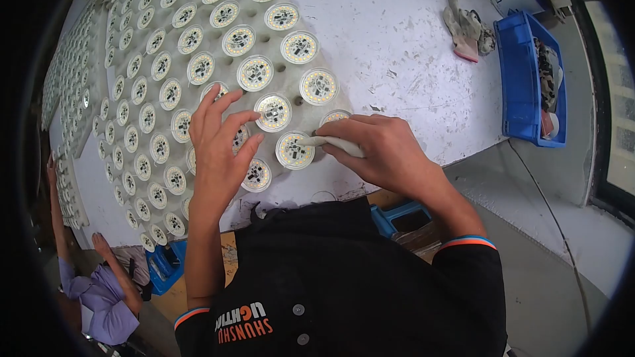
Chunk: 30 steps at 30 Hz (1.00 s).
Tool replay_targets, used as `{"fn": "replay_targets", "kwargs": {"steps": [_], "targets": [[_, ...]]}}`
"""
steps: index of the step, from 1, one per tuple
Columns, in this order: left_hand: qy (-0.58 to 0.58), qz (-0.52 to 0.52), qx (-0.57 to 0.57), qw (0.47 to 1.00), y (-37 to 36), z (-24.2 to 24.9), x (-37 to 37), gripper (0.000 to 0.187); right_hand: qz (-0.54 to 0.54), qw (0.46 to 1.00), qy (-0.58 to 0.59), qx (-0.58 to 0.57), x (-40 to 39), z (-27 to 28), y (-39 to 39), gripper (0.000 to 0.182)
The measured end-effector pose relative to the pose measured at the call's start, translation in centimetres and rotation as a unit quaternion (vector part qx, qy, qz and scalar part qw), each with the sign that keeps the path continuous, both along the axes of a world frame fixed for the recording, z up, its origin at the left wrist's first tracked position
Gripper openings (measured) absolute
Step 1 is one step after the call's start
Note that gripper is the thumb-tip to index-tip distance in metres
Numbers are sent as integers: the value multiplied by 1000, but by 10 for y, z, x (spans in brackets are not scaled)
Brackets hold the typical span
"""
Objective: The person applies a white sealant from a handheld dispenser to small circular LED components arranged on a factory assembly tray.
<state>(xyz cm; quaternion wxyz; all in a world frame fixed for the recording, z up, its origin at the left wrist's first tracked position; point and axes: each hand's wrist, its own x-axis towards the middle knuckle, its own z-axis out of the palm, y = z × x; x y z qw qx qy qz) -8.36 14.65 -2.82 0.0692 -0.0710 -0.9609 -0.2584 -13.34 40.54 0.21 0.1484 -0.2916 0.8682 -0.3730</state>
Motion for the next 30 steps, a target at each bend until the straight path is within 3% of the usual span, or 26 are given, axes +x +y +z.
{"fn": "replay_targets", "kwargs": {"steps": [13,19,25,30], "targets": [[36,-43,-17,998,7,0,-25,32,1,1000,3,-11,-2,-5,-2,28],[33,-104,5,994,5,-1,-34,18,3,1000,-3,5,-2,-2,-1,29],[33,-39,-18,999,-3,1,-17,15,-37,999,-16,15,-2,4,-3,29],[21,-37,-20,999,-5,-5,-5,11,-25,995,82,42,-10,7,-9,29]]}}
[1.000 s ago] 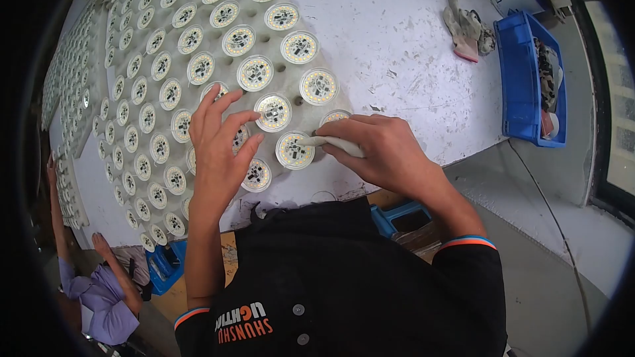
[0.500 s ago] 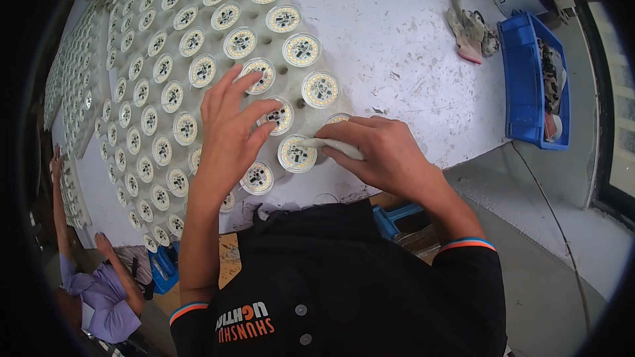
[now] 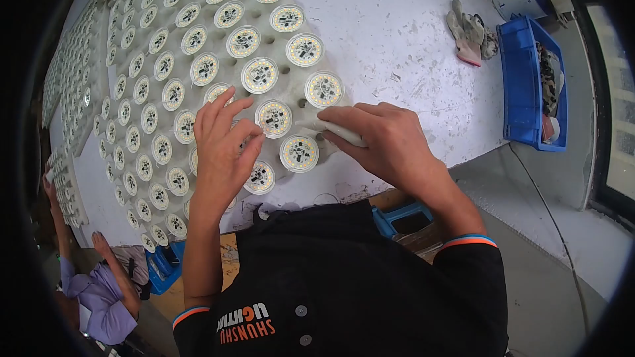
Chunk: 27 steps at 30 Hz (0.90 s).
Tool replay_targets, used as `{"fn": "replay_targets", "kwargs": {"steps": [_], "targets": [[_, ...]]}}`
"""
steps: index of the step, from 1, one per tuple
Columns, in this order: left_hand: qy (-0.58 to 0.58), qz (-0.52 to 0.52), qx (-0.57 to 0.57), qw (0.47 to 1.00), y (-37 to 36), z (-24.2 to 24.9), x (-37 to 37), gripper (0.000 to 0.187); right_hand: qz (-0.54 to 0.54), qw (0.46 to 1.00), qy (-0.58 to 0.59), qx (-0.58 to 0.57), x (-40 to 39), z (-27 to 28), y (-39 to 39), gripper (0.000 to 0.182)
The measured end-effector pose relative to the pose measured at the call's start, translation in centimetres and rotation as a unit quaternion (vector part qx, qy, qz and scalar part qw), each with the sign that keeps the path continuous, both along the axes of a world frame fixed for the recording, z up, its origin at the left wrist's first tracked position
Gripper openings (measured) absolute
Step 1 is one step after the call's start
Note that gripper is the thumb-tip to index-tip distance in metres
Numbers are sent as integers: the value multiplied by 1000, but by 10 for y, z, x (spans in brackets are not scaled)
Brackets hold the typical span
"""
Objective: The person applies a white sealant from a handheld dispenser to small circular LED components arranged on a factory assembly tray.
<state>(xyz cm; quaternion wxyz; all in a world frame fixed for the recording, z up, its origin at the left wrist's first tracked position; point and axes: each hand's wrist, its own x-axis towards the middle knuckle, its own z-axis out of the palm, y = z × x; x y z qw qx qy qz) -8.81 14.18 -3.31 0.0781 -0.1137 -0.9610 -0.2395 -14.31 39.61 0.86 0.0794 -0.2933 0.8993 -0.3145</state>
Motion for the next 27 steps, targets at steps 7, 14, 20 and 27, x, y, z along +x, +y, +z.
{"fn": "replay_targets", "kwargs": {"steps": [7,14,20,27], "targets": [[43,31,-32,998,0,-7,-8,20,33,995,97,17,-14,-1,-13,29],[-46,-74,8,996,-7,10,-15,63,79,992,96,10,-18,-4,-23,29],[-47,-99,0,994,-6,3,-26,71,90,991,95,42,-19,-7,-25,30],[-23,-85,11,996,2,-2,-30,64,104,988,91,72,-22,-10,-26,38]]}}
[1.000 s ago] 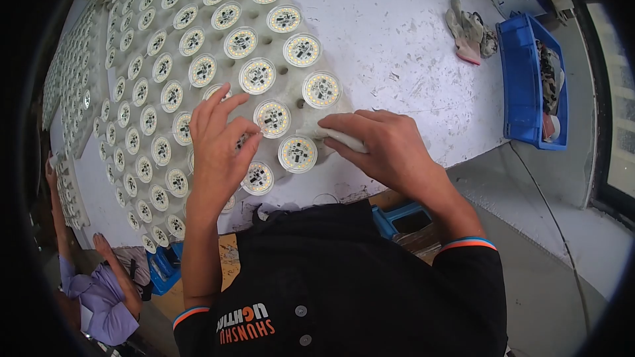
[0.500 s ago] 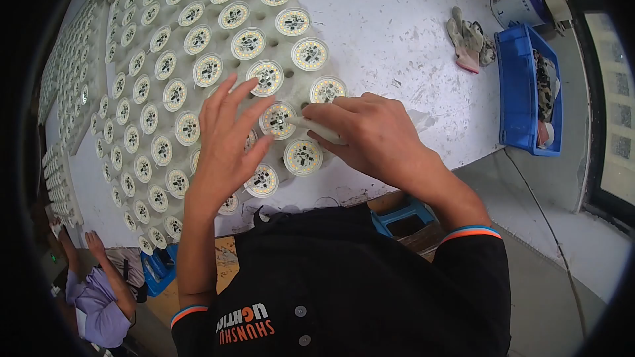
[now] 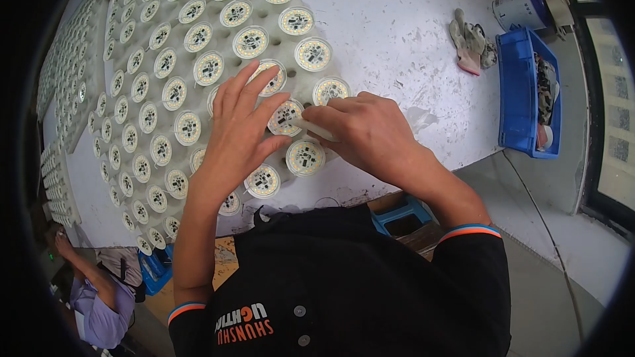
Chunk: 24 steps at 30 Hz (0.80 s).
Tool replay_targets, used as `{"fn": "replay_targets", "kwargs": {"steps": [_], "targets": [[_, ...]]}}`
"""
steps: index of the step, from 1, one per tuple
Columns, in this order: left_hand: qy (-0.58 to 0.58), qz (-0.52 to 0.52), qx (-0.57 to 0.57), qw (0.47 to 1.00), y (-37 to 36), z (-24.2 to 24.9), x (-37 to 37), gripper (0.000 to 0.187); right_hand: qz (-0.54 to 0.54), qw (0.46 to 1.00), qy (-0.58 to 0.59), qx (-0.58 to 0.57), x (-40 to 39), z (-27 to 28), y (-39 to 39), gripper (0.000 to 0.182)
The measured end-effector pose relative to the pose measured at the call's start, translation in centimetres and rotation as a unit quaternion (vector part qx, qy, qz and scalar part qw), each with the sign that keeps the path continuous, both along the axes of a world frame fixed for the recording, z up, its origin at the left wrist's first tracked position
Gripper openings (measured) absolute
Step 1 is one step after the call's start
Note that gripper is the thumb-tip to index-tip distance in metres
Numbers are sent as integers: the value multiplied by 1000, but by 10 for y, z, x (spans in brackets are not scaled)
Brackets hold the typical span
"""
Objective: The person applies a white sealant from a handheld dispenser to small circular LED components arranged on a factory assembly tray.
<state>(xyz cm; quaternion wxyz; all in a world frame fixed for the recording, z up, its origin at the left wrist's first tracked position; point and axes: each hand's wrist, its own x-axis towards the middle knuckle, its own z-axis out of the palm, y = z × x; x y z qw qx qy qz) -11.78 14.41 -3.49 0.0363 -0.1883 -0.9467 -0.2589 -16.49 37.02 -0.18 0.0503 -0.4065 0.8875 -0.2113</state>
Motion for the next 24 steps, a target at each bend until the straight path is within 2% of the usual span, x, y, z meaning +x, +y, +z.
{"fn": "replay_targets", "kwargs": {"steps": [13,16,22,24], "targets": [[35,33,30,998,6,-5,1,67,14,1000,1,15,-2,-1,-4,36],[35,35,33,998,7,-5,1,66,12,999,23,-21,-2,-7,-4,18],[33,37,37,998,6,-6,1,66,7,999,29,-12,-2,-7,-6,19],[33,38,38,998,7,-6,1,66,6,1000,17,5,-1,-5,-5,28]]}}
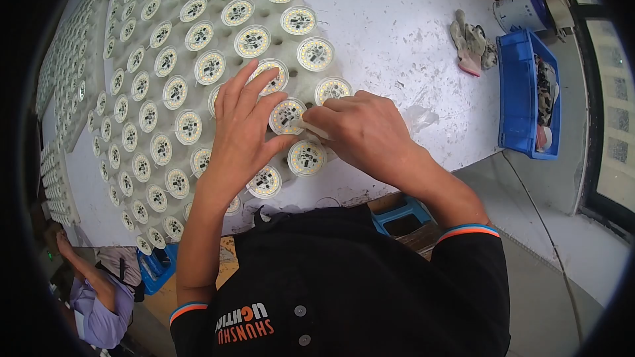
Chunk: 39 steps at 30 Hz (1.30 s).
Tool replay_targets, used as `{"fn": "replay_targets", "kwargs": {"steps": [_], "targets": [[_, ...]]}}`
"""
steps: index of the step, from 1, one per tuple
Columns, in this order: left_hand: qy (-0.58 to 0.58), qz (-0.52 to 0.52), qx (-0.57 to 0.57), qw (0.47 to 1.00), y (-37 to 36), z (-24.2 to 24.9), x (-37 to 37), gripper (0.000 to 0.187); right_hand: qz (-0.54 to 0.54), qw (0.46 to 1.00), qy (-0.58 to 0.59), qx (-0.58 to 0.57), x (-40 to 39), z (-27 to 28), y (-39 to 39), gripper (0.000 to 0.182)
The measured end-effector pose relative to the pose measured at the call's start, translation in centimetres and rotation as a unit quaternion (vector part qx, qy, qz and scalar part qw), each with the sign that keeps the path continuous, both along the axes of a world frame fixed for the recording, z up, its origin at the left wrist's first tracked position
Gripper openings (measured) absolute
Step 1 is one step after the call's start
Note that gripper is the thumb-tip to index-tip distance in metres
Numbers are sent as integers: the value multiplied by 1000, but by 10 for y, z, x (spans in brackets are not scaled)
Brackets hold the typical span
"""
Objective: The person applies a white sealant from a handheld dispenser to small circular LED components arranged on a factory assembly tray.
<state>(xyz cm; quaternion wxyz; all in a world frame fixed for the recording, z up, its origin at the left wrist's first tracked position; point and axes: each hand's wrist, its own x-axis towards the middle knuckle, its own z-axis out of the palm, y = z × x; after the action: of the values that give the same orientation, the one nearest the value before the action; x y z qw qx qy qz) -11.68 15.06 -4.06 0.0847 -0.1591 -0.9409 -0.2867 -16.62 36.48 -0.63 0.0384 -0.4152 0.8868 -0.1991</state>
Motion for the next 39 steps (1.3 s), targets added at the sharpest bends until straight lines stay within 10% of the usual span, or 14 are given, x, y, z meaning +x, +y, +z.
{"fn": "replay_targets", "kwargs": {"steps": [39], "targets": [[20,58,-62,996,-28,6,-40,25,-70,987,-123,-77,-5,7,20,23]]}}
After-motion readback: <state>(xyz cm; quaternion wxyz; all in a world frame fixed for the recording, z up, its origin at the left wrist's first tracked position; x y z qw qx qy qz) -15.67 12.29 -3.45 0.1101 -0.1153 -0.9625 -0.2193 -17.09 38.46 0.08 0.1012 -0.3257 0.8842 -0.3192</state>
